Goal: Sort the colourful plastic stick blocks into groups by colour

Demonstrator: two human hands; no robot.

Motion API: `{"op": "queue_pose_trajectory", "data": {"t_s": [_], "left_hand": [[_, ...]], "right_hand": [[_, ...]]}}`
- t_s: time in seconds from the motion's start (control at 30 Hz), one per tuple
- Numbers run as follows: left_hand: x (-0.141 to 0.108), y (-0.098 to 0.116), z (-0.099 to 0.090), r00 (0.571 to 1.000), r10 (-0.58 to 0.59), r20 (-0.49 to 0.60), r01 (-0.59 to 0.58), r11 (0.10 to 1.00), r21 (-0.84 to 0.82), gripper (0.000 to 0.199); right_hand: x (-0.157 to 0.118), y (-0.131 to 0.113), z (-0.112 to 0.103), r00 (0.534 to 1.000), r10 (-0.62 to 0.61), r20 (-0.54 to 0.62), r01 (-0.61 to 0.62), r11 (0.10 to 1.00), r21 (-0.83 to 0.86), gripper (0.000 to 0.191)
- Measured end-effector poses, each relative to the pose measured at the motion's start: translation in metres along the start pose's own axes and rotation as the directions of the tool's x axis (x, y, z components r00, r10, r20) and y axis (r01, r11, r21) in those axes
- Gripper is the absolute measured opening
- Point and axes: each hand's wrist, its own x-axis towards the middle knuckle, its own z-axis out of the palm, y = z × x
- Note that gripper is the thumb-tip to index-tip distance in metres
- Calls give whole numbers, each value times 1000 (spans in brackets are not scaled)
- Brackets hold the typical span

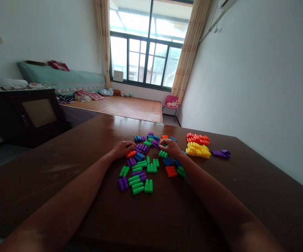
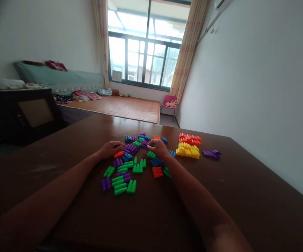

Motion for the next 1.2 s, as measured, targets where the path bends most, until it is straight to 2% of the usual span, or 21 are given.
{"op": "queue_pose_trajectory", "data": {"t_s": [0.1,0.17,0.23,0.27,0.3,0.37,0.4,0.43,0.47,0.53,0.57,0.63,0.7,0.77,0.83,0.87,0.93,1.03,1.07,1.13,1.2], "left_hand": [[0,-2,-1,1000,20,18,-19,999,-39,49],[0,-2,-2,999,6,34,-4,998,-56,50],[1,-2,-3,999,-13,45,16,998,-62,51],[2,-2,-3,999,-24,47,27,998,-60,51],[2,-2,-4,998,-36,49,39,998,-56,52],[4,-2,-4,997,-56,53,58,997,-48,53],[4,-2,-4,996,-62,57,65,997,-47,53],[4,-3,-4,996,-67,61,70,996,-49,54],[5,-3,-5,995,-72,62,75,996,-51,54],[4,-1,-5,994,-86,65,90,995,-53,56],[4,0,-6,993,-92,68,96,994,-53,56],[3,4,-7,992,-100,74,104,993,-47,57],[3,7,-9,992,-104,74,107,993,-39,58],[3,8,-9,991,-112,71,115,993,-35,58],[4,7,-9,990,-120,73,122,992,-33,61],[4,6,-9,989,-124,74,127,991,-32,62],[5,4,-9,988,-132,74,135,990,-29,64],[5,5,-9,989,-127,78,129,991,-23,63],[4,7,-10,989,-122,81,124,992,-17,63],[4,10,-11,990,-114,81,114,993,-5,63],[3,13,-12,992,-110,67,110,994,-4,63]], "right_hand": [[1,24,-29,995,86,-55,-68,961,269,29],[-4,56,-60,979,154,-137,-95,926,367,36],[-17,101,-97,917,255,-306,-114,904,411,40],[-29,128,-116,851,321,-415,-137,900,415,41],[-43,156,-135,747,392,-537,-178,896,406,41],[-79,211,-167,496,480,-723,-334,875,351,37],[-98,236,-179,392,504,-769,-441,837,324,34],[-116,257,-188,317,533,-785,-547,779,308,30],[-132,274,-193,266,547,-794,-613,731,299,28],[-154,296,-194,224,573,-788,-678,672,296,24],[-159,302,-191,226,584,-780,-699,655,288,22],[-161,307,-182,263,604,-752,-750,619,234,20],[-155,308,-175,307,629,-714,-814,562,145,22],[-147,306,-173,317,627,-712,-847,524,84,27],[-140,301,-174,327,577,-748,-841,539,49,33],[-137,298,-175,352,543,-762,-822,569,26,35],[-130,288,-174,437,499,-749,-777,628,-35,38],[-120,274,-168,552,504,-664,-756,638,-144,39],[-117,271,-165,571,507,-646,-757,630,-175,38],[-114,269,-160,581,505,-638,-759,620,-201,34],[-114,273,-159,585,480,-654,-735,655,-177,30]]}}
